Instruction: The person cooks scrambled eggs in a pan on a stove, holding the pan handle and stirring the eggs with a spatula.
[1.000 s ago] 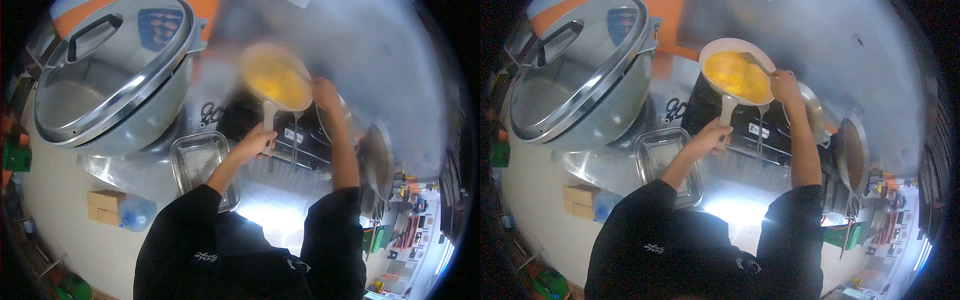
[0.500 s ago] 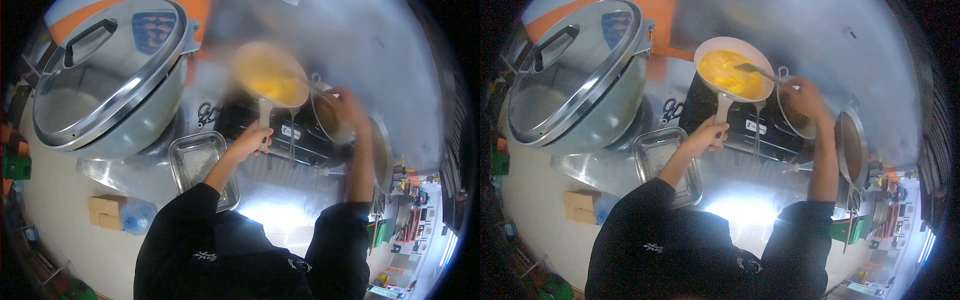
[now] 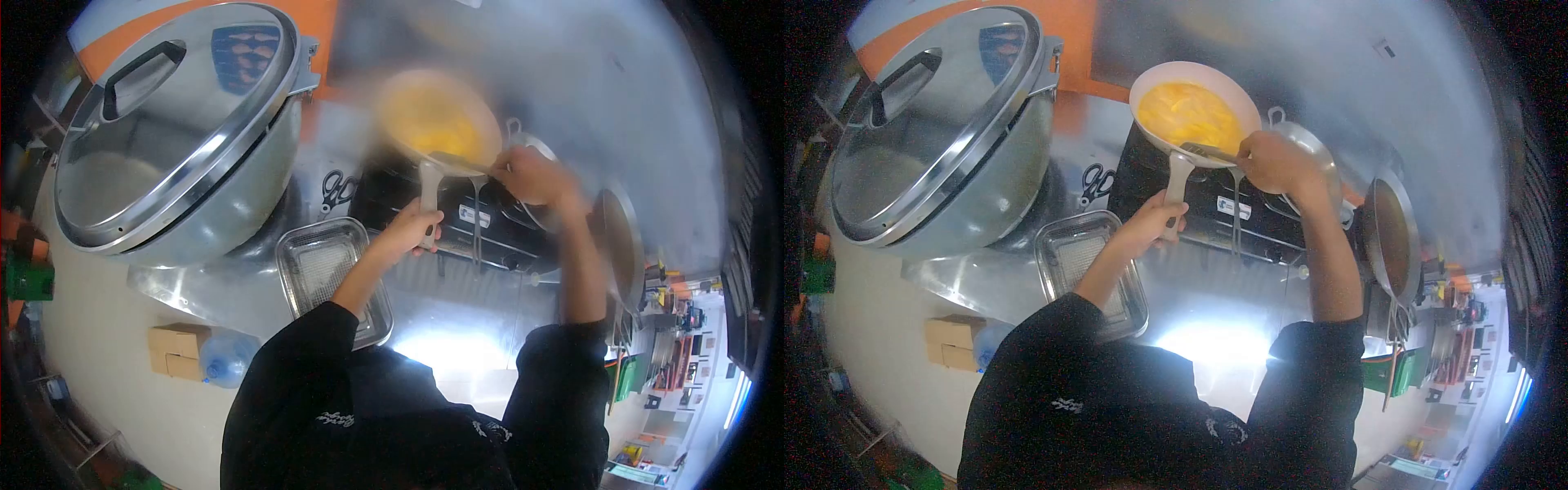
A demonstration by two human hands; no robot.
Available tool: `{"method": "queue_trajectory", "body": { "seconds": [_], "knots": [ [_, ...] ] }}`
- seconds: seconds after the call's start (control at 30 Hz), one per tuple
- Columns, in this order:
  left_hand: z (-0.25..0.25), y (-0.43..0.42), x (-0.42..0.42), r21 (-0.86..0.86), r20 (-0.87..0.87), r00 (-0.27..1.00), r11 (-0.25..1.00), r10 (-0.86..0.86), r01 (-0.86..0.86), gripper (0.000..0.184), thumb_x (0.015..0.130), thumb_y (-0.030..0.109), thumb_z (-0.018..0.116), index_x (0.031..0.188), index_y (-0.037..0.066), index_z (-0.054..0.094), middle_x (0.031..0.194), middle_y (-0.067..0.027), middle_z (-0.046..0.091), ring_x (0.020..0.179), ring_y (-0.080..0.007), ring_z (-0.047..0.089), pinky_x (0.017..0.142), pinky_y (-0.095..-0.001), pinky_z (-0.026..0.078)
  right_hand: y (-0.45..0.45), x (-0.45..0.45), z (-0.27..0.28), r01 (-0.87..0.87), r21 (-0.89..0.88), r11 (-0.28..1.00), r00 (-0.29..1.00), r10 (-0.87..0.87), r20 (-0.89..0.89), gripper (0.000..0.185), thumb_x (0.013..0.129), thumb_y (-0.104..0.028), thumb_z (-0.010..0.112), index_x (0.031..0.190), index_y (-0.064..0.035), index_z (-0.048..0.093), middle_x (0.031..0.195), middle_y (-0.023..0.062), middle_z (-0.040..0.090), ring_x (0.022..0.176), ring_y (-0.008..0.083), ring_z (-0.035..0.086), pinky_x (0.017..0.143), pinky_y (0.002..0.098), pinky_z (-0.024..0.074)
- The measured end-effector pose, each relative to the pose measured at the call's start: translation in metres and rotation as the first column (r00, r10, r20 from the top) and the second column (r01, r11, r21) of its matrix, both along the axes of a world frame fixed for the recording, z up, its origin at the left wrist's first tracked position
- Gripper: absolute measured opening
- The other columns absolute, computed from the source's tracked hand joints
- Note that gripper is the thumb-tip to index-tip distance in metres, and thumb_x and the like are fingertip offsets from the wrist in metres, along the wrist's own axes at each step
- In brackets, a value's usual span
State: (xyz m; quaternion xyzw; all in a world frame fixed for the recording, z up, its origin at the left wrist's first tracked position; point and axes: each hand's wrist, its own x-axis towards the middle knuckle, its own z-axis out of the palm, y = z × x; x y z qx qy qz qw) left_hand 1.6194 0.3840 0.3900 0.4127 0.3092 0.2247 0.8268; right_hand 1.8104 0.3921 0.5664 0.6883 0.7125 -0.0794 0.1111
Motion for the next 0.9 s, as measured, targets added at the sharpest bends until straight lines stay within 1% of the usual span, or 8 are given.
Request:
{"method": "queue_trajectory", "body": {
  "seconds": [0.07,0.17,0.27,0.37,0.47,0.67,0.77,0.9],
  "knots": [
    [0.001,-0.001,0.000,0.008,-0.004,1.000,1.000,0.003,-0.003,0.021,0.088,0.029,0.054,0.100,0.014,0.044,0.070,0.0001,0.052,0.056,-0.0120,0.052,0.041,-0.0252,0.032,-0.001,-0.028,0.004,0.073,0.015,0.997,0.994,-0.074,0.078,0.021,0.082,-0.020,0.051,0.089,-0.0069,0.067,0.094,0.0156,0.063,0.090,0.0321,0.059,0.080,0.0412,0.0467],
    [0.001,-0.003,0.003,-0.015,0.040,0.999,1.000,0.022,-0.022,0.022,0.088,0.028,0.054,0.101,0.014,0.044,0.070,-0.0005,0.053,0.054,-0.0124,0.052,0.039,-0.0242,0.031,0.006,-0.030,-0.007,-0.007,0.106,0.994,0.997,-0.001,0.071,0.022,0.078,-0.011,0.054,0.093,-0.0032,0.068,0.090,0.0218,0.065,0.088,0.0343,0.064,0.079,0.0430,0.0498],
    [0.002,-0.003,-0.001,-0.008,0.048,0.999,1.000,0.011,-0.010,0.022,0.089,0.027,0.054,0.102,0.013,0.044,0.071,-0.0012,0.053,0.054,-0.0129,0.052,0.039,-0.0236,0.031,0.026,-0.005,-0.036,-0.138,0.142,0.980,0.977,0.112,0.179,0.021,0.083,-0.015,0.048,0.081,0.0001,0.063,0.087,0.0197,0.062,0.083,0.0372,0.060,0.076,0.0440,0.0475],
    [0.002,-0.003,0.000,-0.019,0.037,0.999,1.000,0.023,-0.022,0.021,0.089,0.026,0.054,0.102,0.013,0.044,0.070,-0.0016,0.052,0.053,-0.0135,0.052,0.038,-0.0239,0.030,0.033,-0.018,-0.026,-0.073,0.103,0.992,0.990,0.059,0.125,0.022,0.082,-0.014,0.048,0.078,0.0026,0.063,0.086,0.0215,0.062,0.081,0.0384,0.060,0.073,0.0457,0.0478],
    [0.000,-0.002,0.002,-0.024,0.047,0.999,0.999,0.027,-0.025,0.020,0.089,0.024,0.054,0.102,0.012,0.044,0.070,-0.0022,0.052,0.052,-0.0137,0.052,0.037,-0.0245,0.030,0.050,-0.013,-0.029,-0.194,0.054,0.979,0.959,0.178,0.222,0.022,0.078,-0.010,0.053,0.089,0.0027,0.066,0.088,0.0257,0.064,0.086,0.0393,0.064,0.077,0.0457,0.0512],
    [0.002,-0.002,0.002,-0.036,0.036,0.999,0.999,0.031,-0.030,0.019,0.089,0.023,0.053,0.101,0.012,0.044,0.071,-0.0026,0.051,0.050,-0.0122,0.048,0.035,-0.0231,0.030,0.083,0.007,-0.061,-0.055,0.114,0.992,0.987,0.037,0.154,0.025,0.078,-0.010,0.052,0.095,0.0031,0.063,0.095,0.0247,0.064,0.091,0.0371,0.063,0.079,0.0441,0.0507],
    [0.003,-0.001,0.002,-0.047,0.083,0.996,0.999,0.018,-0.014,0.020,0.088,0.023,0.053,0.102,0.012,0.044,0.071,-0.0024,0.050,0.048,-0.0115,0.046,0.035,-0.0227,0.030,0.079,-0.011,-0.044,0.024,0.112,0.993,0.996,-0.034,0.085,0.035,0.078,-0.011,0.053,0.111,-0.0009,0.060,0.101,0.0228,0.063,0.092,0.0348,0.063,0.080,0.0416,0.0511],
    [-0.008,0.003,0.004,-0.024,0.058,0.998,1.000,-0.003,0.004,0.031,0.087,0.026,0.056,0.111,0.012,0.042,0.069,-0.0050,0.054,0.051,-0.0162,0.055,0.034,-0.0248,0.032,0.082,-0.021,-0.033,-0.123,0.019,0.992,0.977,0.118,0.175,0.056,0.077,-0.014,0.058,0.132,-0.0126,0.047,0.109,0.0206,0.061,0.094,0.0299,0.064,0.081,0.0386,0.0514]
  ]
}}
